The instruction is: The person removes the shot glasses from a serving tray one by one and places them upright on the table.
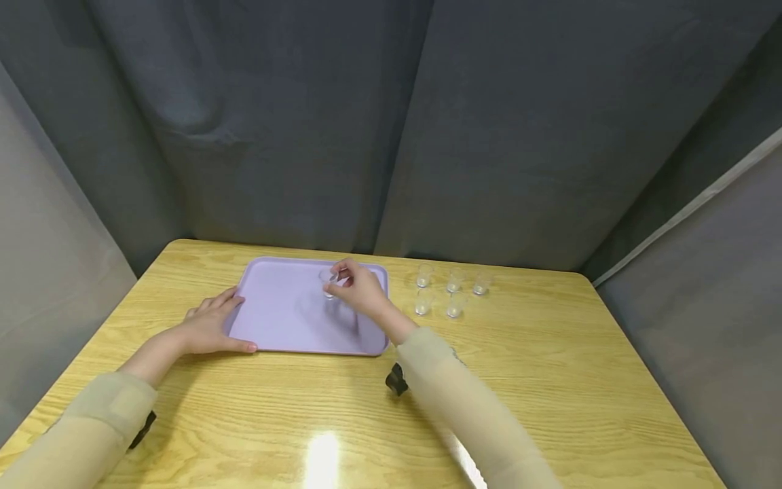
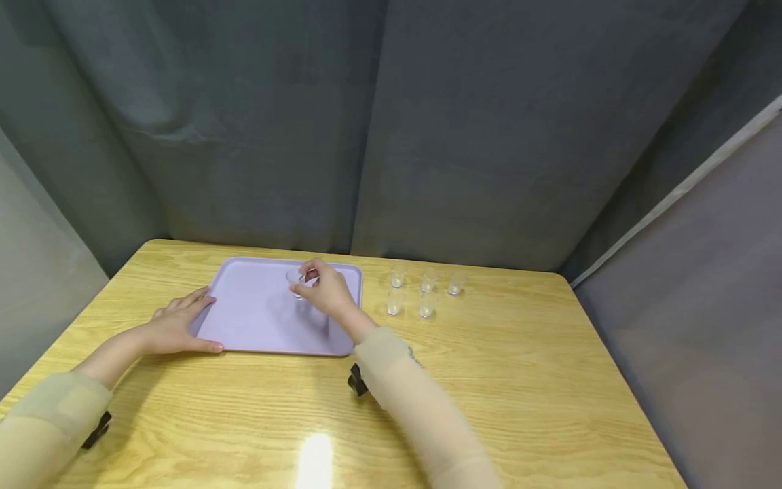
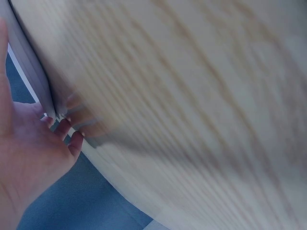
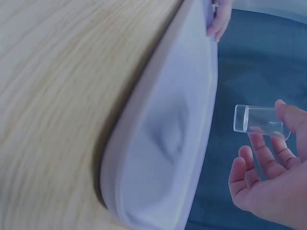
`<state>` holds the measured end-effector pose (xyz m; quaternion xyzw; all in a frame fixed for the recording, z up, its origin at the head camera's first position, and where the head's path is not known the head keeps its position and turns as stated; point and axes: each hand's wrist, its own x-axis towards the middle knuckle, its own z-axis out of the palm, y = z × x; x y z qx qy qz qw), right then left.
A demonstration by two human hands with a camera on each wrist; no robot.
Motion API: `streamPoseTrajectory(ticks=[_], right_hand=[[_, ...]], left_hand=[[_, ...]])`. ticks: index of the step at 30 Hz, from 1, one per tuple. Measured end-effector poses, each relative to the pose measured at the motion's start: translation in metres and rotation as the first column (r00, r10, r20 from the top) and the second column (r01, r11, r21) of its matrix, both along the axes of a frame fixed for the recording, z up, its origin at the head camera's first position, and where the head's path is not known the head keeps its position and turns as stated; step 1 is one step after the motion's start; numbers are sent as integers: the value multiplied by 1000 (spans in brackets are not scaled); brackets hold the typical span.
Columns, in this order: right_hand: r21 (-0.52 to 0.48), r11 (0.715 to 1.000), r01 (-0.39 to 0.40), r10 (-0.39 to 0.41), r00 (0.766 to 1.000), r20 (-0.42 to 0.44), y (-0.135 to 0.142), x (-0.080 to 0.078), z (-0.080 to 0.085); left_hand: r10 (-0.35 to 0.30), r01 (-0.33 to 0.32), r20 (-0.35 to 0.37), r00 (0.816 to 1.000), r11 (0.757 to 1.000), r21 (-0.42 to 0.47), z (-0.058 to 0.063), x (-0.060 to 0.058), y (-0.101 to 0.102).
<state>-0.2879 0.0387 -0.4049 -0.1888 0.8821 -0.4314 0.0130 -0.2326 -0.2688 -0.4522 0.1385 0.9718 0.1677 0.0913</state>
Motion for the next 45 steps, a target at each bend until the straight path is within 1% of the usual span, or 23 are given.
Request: streamPoseTrajectory(ticks=[3,7,14,18,26,29,35,40,45], right_hand=[[-1,1000,-29,29,1000,-13,8,4,8],[-5,999,-46,46,999,-21,20,9,18],[-46,999,-25,26,1000,8,44,16,34],[-57,998,-11,11,1000,4,60,19,43],[-54,999,2,-5,998,-56,96,28,61],[-38,999,13,-16,997,-77,108,32,64],[-42,999,24,-27,996,-82,134,40,68],[-32,997,66,-69,993,-92,160,47,70],[-22,993,112,-114,991,-77,186,51,68]], left_hand=[[-1,1,-1,1000,1000,2,-1,0,-1],[0,0,-1,1000,1000,5,0,-1,-1],[1,-1,-4,1000,1000,4,1,-1,-1],[0,0,-6,1000,1000,1,0,-2,-1],[1,-1,-3,1000,1000,4,0,-2,0],[1,-1,-4,1000,1000,5,1,-2,-1],[1,-1,-5,1000,1000,4,1,-3,0],[1,-1,-3,1000,1000,5,0,-4,1],[1,-1,-3,1000,1000,5,0,-5,1]])
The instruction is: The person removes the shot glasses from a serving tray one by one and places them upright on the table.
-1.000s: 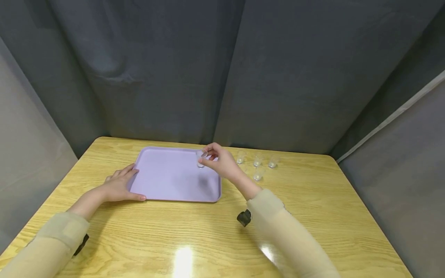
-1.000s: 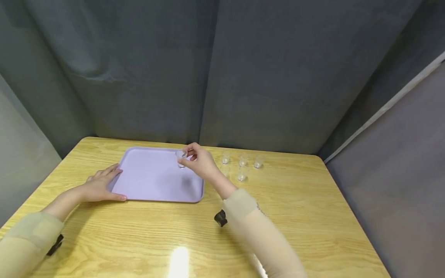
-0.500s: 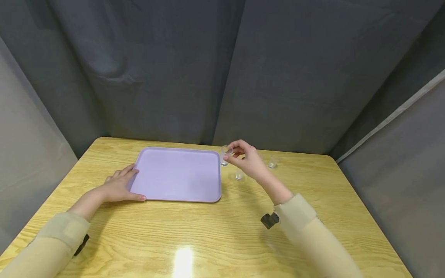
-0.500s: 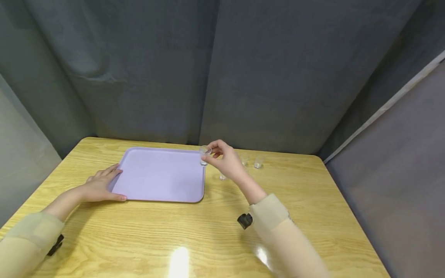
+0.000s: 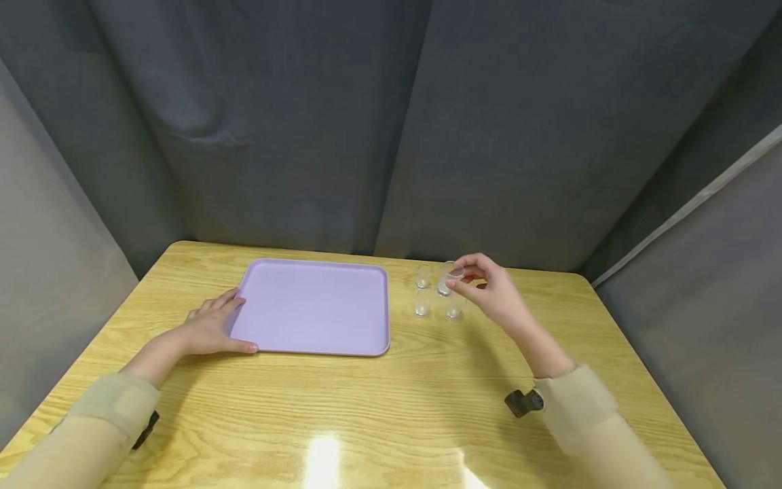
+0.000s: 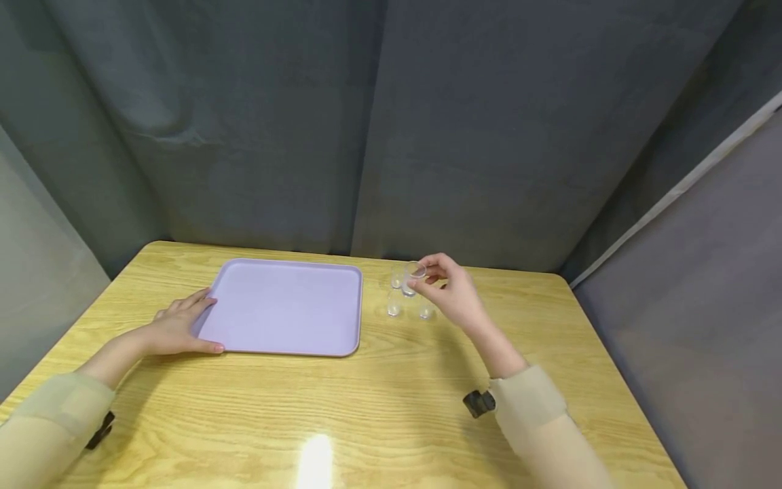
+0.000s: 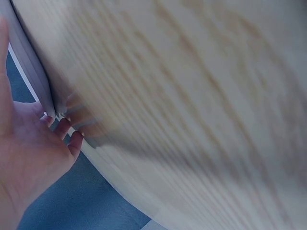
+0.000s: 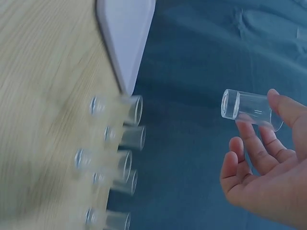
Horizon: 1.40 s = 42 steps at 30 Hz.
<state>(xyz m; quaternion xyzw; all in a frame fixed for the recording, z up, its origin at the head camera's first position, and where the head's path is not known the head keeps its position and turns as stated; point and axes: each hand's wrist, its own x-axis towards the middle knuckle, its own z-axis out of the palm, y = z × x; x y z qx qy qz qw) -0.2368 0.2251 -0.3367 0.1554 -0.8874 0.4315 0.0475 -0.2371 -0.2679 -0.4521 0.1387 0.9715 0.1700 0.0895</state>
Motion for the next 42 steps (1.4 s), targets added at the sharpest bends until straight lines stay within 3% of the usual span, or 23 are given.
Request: streamPoseTrajectory(ticks=[12,23,33,42], right_hand=[[75,991,115,-115,993,-3,42,0,-22],[80,971,227,-231,972,45,64,-13,-62],[131,960,247,-267,949,169,74,-20,-82],[129,964,233,-256,945,203,80,-27,-93]], left_hand=[[4,-4,-7,1000,1000,21,0,1,-3],[5,-5,-1,1000,1000,5,-1,1,-4],[6,-6,2,1000,1000,7,1,2,-3],[3,-2,-12,1000,1000,11,-1,1,-4]])
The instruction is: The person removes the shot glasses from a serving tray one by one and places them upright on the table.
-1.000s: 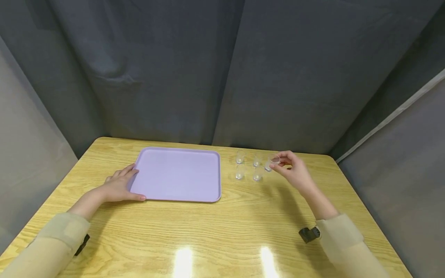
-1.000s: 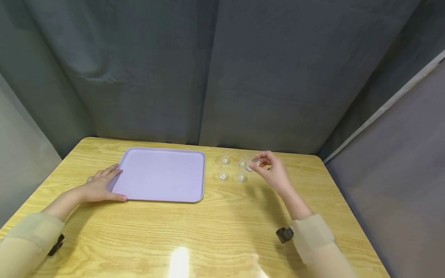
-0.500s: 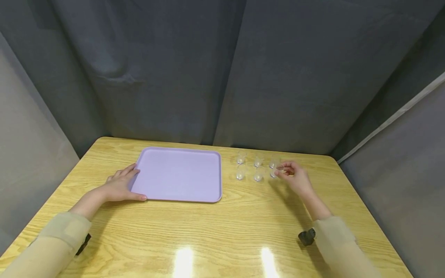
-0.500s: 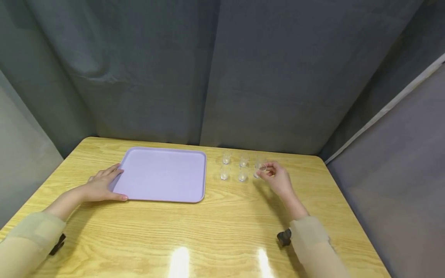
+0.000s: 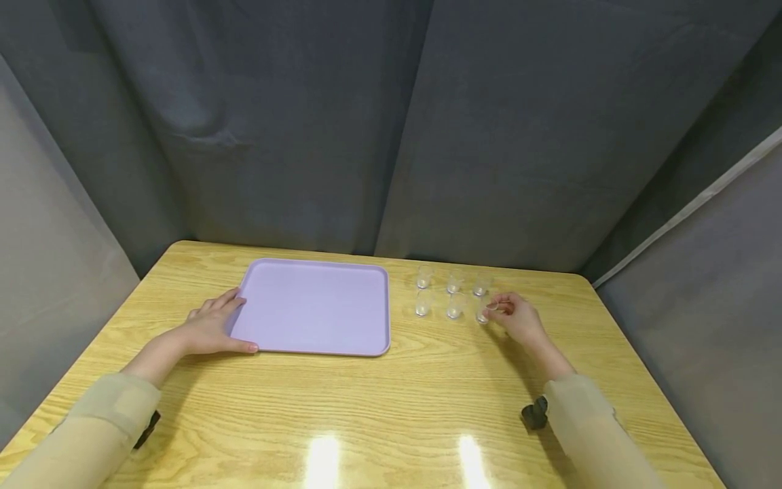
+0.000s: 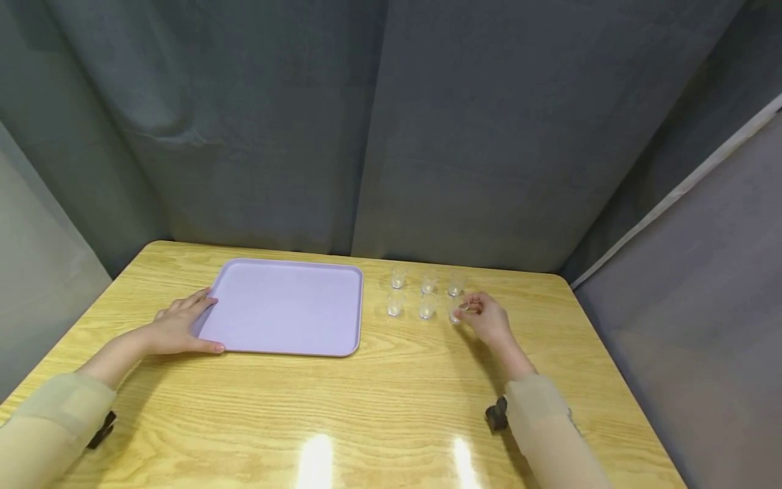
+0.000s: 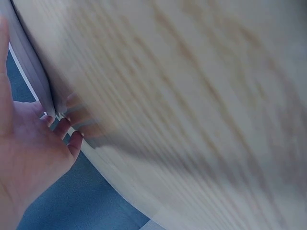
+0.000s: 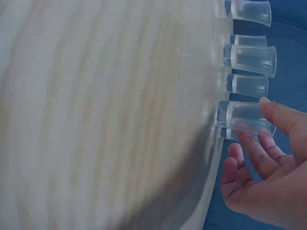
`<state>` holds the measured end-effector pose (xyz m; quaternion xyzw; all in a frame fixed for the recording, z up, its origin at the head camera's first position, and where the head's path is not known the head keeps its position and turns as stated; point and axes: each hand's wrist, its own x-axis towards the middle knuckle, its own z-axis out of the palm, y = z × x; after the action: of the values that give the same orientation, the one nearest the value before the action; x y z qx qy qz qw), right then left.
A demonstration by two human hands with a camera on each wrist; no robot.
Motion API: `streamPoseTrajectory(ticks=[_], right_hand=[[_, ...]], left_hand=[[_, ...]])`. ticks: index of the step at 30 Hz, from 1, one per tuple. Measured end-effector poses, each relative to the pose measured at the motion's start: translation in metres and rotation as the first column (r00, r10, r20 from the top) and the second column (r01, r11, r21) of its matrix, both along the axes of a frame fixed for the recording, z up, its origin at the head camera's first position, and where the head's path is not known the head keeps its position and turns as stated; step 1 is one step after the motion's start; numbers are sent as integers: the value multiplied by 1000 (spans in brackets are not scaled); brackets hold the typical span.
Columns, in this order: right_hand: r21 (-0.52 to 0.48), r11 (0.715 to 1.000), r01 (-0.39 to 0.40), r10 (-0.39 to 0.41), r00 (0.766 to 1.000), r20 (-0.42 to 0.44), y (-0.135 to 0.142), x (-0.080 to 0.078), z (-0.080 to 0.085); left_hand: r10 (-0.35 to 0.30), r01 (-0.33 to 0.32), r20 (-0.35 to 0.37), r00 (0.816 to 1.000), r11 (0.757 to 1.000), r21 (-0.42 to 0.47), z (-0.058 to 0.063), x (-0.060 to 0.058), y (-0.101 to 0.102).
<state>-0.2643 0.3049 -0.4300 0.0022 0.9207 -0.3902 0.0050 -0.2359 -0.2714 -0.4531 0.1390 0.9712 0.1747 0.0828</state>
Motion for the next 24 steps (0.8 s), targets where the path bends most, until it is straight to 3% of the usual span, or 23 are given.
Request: streamPoseTrajectory(ticks=[7,12,20,24], right_hand=[[-5,1000,9,-9,1000,19,5,0,-5],[3,1000,-10,10,999,43,9,4,2],[65,998,-14,15,1000,-16,3,16,33],[127,991,-37,46,997,-68,-10,30,52]], left_hand=[[0,1,-27,1000,1000,25,-4,-2,2],[-14,14,-7,1000,1000,18,2,-4,4],[14,-13,108,994,1000,-8,19,-10,14],[54,-54,71,996,999,-4,34,-4,25]])
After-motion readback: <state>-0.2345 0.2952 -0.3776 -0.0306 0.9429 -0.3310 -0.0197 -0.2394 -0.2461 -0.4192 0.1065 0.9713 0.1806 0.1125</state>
